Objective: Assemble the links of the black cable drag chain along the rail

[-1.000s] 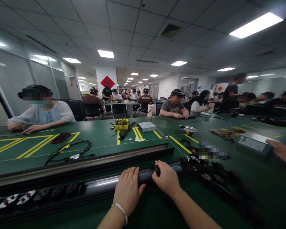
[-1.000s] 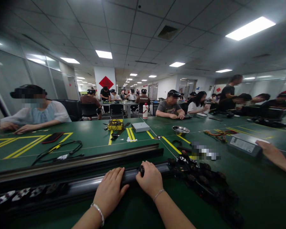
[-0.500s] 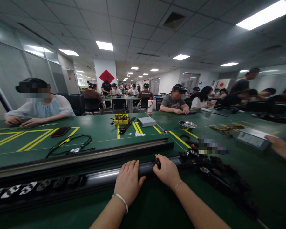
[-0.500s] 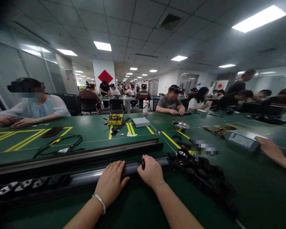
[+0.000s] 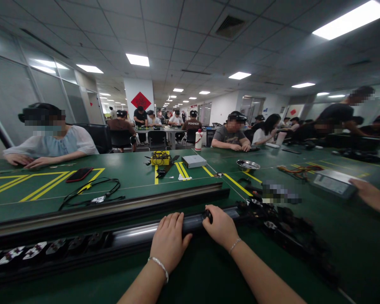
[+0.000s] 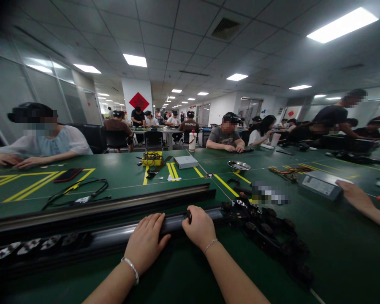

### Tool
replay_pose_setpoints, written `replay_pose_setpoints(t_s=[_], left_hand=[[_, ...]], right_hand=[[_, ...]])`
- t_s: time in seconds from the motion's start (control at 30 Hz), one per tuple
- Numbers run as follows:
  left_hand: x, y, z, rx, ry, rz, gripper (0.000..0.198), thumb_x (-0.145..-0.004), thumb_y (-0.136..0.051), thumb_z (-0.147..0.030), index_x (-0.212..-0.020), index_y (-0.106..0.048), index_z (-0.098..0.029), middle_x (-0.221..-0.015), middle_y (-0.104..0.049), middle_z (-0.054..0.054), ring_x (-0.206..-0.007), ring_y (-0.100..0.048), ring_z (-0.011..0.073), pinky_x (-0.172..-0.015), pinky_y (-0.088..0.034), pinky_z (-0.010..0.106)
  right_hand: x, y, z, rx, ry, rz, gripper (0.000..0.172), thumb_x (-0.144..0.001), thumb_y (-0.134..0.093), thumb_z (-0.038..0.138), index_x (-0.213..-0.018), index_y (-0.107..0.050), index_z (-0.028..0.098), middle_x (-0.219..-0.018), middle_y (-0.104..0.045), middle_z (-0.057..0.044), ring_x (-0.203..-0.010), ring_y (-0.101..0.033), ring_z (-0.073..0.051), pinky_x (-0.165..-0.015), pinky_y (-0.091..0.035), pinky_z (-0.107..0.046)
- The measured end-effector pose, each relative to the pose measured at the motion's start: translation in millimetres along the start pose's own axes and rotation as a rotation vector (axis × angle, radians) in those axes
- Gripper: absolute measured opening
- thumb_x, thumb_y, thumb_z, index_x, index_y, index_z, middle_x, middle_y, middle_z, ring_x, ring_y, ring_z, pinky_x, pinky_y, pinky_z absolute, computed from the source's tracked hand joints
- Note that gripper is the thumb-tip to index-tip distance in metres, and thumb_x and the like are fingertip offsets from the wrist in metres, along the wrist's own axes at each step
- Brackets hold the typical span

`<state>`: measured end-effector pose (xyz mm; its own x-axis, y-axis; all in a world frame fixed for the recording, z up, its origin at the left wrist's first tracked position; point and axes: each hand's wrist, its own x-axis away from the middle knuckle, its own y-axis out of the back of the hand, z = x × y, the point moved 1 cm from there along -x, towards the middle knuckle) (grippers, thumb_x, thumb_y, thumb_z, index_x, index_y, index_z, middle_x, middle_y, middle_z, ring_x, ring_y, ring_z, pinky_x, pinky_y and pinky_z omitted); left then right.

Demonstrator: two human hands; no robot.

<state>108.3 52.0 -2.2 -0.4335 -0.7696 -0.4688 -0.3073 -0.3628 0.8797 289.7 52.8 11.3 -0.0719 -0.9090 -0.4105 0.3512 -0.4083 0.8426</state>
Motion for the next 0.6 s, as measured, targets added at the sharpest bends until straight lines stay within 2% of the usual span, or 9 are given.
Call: replay_pose_setpoints(t_s=[0.13,0.37,0.6], left_hand=[[0,-2.1,1,0.013,0.0,-0.006,0.049,-0.077,-0.05,-0.037,-0.121,-0.044,-0.016,-0.119,-0.054,0.01,-0.109,-0.048,0.0254,-0.098,-0.034,0.044],[-1,0.1,0,0.004,0.013,0.012,0.05,-0.077,-0.05,-0.037,-0.122,-0.045,-0.015,-0.119,-0.054,0.01,-0.11,-0.048,0.0253,-0.098,-0.034,0.043],[1,0.4,0,0.007,0.012,0.011,0.049,-0.077,-0.05,-0.036,-0.121,-0.045,-0.015,-0.12,-0.054,0.01,-0.111,-0.047,0.0251,-0.099,-0.033,0.043]], right_hand=[[-1,0,-2,-0.01,-0.021,0.023,0.025,-0.071,-0.043,0.02,-0.093,-0.056,0.02,-0.097,-0.061,-0.004,-0.091,-0.055,-0.016,-0.079,-0.039,-0.024],[1,2,-6,0.028,0.034,-0.052,0.022,-0.071,-0.043,0.019,-0.087,-0.057,0.02,-0.092,-0.061,-0.003,-0.092,-0.054,-0.017,-0.086,-0.036,-0.027],[1,2,-11,0.044,0.017,-0.058,0.025,-0.071,-0.043,0.02,-0.091,-0.058,0.021,-0.099,-0.062,-0.004,-0.101,-0.052,-0.018,-0.091,-0.035,-0.028]])
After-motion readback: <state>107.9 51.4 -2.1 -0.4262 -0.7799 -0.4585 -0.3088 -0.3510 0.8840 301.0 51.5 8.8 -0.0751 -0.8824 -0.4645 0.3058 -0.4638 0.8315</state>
